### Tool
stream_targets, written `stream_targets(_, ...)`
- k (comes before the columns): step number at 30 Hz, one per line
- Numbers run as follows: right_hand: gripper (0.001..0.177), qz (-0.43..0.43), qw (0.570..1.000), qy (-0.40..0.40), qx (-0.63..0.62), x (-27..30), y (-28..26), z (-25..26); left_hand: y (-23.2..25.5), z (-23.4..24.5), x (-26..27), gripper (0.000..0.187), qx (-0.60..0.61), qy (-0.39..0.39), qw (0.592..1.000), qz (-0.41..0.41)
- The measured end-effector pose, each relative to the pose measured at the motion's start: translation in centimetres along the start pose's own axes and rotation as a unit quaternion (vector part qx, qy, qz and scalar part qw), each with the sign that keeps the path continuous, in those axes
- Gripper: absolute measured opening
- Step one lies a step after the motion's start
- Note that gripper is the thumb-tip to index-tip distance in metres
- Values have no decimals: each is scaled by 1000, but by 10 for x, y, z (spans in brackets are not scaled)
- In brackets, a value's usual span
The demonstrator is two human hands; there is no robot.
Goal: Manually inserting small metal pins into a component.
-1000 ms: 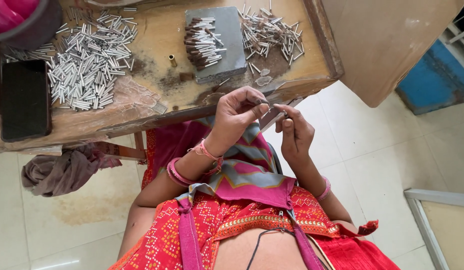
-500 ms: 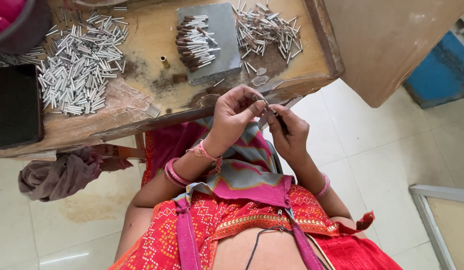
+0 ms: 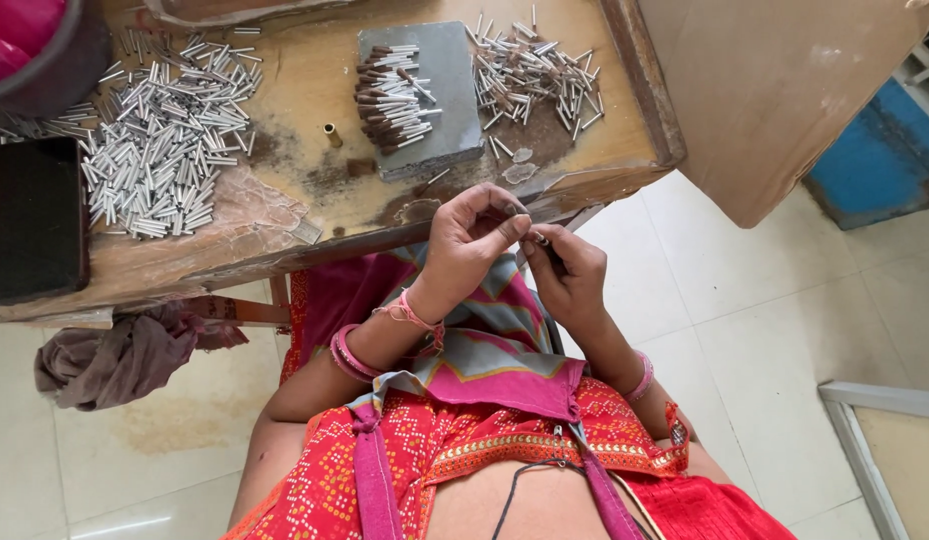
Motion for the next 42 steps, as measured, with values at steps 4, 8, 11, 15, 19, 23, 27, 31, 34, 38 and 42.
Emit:
stream_targets(4,9,-14,999,-8,-27,-1,6,0,-3,3,-2,8,-14,11,1000,7)
stream_targets(8,8,-15,997,-41,-62,-1,14,1,-3,3,-2,8,27,3,999,26)
stream_targets(11,14,-14,996,-75,-53,-2,13,1,-4,3,-2,8,21,1,999,28)
stream_targets(15,29,2,994,-101,-42,-2,12,-1,-2,1,-2,9,12,-7,1000,16)
stream_targets(19,32,-1,994,-104,-36,0,12,-2,-5,2,-2,9,1,-3,1000,10)
stream_targets(23,30,4,994,-100,-40,1,10,-5,-7,1,-2,9,3,-4,1000,14)
stream_targets(27,18,-3,994,-100,-53,7,15,-9,-6,1,-1,9,8,-3,1000,29)
stream_targets(31,10,-25,993,-107,-48,11,19,-14,-9,3,-1,9,-5,2,999,33)
stream_targets(34,11,-25,992,-112,-58,11,17,-16,-9,3,-2,10,-2,0,1000,26)
stream_targets(38,13,-14,990,-126,-66,10,14,-19,-13,5,-3,10,-3,-5,1000,23)
stream_targets(42,11,-22,992,-99,-76,17,15,-19,-9,5,-3,7,19,0,999,51)
Point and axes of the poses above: each hand's wrist, its own x-axis away from the middle knuckle, its own z-axis out of the back of the hand, y = z × x, the point moved 1 cm from there along -x, towards the middle knuckle, and after that the axes turned 10 degrees about z, right-handed, at the moved point
